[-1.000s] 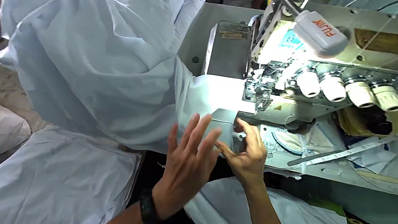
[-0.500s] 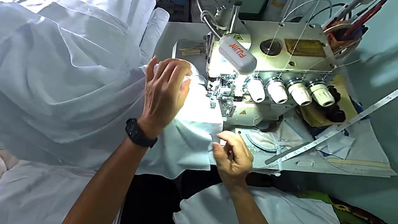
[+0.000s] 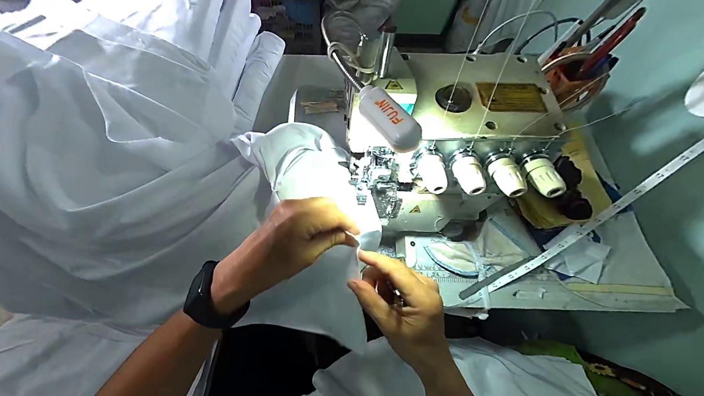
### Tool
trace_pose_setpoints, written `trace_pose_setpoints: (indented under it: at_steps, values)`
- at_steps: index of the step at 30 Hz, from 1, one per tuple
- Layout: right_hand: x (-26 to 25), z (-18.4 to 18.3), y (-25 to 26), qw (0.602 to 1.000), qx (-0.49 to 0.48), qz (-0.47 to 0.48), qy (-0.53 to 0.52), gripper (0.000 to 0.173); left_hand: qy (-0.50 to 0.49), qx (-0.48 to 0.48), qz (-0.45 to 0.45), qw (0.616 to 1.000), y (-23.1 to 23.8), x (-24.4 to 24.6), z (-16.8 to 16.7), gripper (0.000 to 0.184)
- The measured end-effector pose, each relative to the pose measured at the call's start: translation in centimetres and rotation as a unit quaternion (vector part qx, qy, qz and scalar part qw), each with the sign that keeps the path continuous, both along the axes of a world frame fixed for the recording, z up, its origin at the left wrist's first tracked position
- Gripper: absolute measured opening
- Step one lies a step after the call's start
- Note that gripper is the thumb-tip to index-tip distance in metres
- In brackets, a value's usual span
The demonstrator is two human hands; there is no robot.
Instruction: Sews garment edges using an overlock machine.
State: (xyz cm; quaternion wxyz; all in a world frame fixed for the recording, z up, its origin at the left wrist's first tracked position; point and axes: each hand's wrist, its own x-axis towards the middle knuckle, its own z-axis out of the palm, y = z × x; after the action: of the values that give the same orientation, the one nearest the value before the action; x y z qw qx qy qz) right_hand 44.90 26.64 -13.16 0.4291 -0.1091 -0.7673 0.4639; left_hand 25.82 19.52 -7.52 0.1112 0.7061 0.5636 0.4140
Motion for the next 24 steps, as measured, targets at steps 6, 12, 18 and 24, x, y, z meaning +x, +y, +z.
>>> trace_pose_setpoints:
  at_steps: [6, 12, 18, 24]
  values:
    - [-0.9, -2.8, 2.1, 0.996, 0.024, -0.080, -0.004, 0.016, 0.020, 0.002, 0.078, 0.997, 2.9, -0.6, -0.3, 0.015]
    - [-0.5, -6.0, 2.8, 0.993, 0.112, -0.020, -0.034, 0.031, -0.034, -0.049, 0.068, 0.996, 3.0, -1.9, -1.7, 0.008]
    - [1.8, -6.8, -0.2, 0.997, 0.022, 0.066, -0.022, 0.025, -0.006, -0.079, 0.089, 0.993, 1.8, -1.1, -1.2, 0.008]
    - [2.9, -7.6, -1.2, 0.998, 0.014, 0.047, -0.039, 0.025, -0.027, -0.104, 0.152, 0.983, 2.3, -0.1, -0.6, 0.007]
